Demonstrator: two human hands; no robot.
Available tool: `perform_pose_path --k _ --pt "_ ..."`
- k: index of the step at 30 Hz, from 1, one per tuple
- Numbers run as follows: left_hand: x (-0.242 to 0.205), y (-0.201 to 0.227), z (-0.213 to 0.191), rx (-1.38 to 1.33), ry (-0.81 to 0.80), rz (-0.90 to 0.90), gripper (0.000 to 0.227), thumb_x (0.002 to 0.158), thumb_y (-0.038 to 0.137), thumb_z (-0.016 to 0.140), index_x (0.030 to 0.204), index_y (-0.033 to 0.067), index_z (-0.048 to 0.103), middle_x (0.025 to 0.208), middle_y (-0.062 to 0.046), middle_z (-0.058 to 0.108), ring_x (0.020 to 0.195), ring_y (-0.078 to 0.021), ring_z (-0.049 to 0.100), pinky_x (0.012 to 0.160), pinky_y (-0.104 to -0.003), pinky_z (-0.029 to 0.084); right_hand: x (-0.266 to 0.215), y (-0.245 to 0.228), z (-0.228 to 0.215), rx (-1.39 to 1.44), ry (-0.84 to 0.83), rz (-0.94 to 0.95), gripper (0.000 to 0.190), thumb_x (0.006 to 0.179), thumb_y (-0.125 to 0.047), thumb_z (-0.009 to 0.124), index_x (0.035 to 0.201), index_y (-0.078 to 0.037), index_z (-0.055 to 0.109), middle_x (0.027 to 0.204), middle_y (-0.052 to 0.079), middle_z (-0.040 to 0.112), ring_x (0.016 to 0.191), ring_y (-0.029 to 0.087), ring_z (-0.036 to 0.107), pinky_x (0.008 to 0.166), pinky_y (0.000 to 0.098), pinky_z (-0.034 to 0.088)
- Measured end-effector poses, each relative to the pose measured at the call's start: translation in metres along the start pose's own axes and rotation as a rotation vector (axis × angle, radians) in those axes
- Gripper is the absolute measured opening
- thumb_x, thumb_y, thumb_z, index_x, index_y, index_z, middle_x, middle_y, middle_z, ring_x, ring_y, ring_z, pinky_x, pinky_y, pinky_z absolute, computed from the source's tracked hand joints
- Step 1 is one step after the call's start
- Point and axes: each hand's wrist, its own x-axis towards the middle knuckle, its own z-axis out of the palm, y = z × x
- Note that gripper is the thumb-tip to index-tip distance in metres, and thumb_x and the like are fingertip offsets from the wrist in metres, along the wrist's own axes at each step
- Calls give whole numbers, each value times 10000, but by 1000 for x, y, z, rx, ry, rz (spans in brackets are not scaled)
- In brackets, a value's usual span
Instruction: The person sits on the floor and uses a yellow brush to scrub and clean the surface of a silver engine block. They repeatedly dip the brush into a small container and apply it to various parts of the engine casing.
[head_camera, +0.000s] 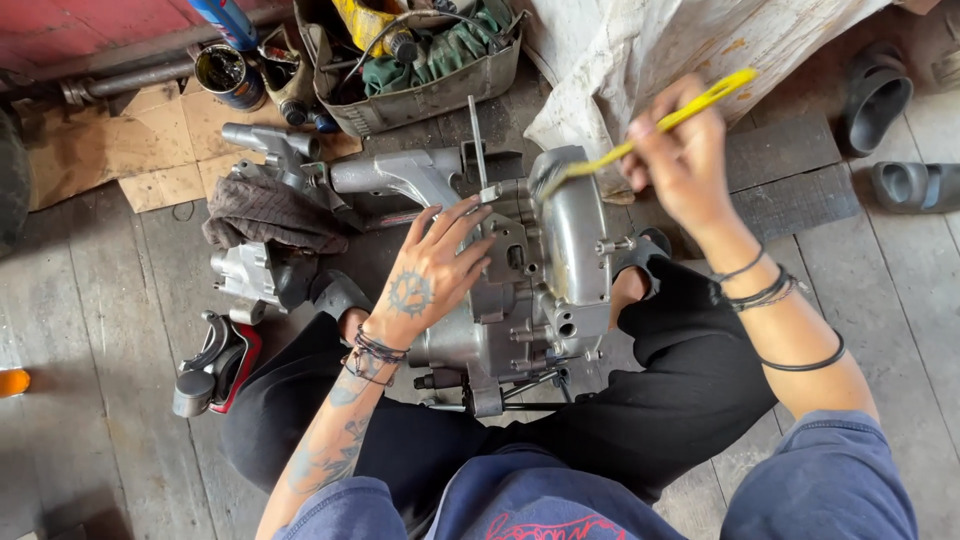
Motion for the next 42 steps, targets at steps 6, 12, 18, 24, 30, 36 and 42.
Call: perform_pose_path --k 6,12,18,24,30,36,42 --pt "3 2 -2 35 81 -24 61 841 119 767 876 79 737 1225 -56 660 1366 -276 496 1169 -530 350 -5 -18 -6 -43 29 -199 226 1166 -189 451 1079 -71 279 957 195 636 691 238 667 598 262 570" --pt "22 5 15 54 91 -75 375 870 226 782 1176 42 670 1314 -90 595 1345 -271 496 1128 -469 374 -10 -27 8 154 106 88 143 1152 -215 450 1137 -103 361 758 71 572 481 131 533 383 211 454" --pt "28 11 30 -164 -31 -39 919 997 726 255 1558 3 336 1571 -192 436 1444 -324 471 1224 -537 307 -5 -2 4 360 114 279 110 1124 -259 473 1111 -168 412 771 34 592 456 94 457 385 203 377" --pt "24 14 47 -196 -72 -64 1257 767 933 459 1649 88 166 1717 -165 214 1538 -348 415 1256 -633 267 2 3 -11 309 187 292 164 1130 -278 494 1172 -166 383 803 20 605 487 96 512 418 211 438" --pt "33 20 41 -152 -67 -26 1339 684 980 484 1642 88 204 1709 -154 250 1560 -319 385 1275 -599 248 4 0 3 273 69 253 233 1112 -354 494 1089 -139 406 779 32 614 480 130 562 365 228 442" --pt "42 15 30 -195 -76 21 1387 583 973 652 1599 92 316 1662 -146 320 1456 -321 494 1234 -534 341 -9 -18 14 255 -168 221 153 1126 -282 450 1082 -153 381 756 36 623 478 128 570 411 205 484" --pt "38 15 30 -189 -72 31 1406 597 1000 626 1624 107 271 1676 -131 295 1466 -319 506 1254 -552 344 -18 -40 11 79 47 131 220 1154 -273 408 1161 -70 322 823 136 588 538 212 581 464 280 510"
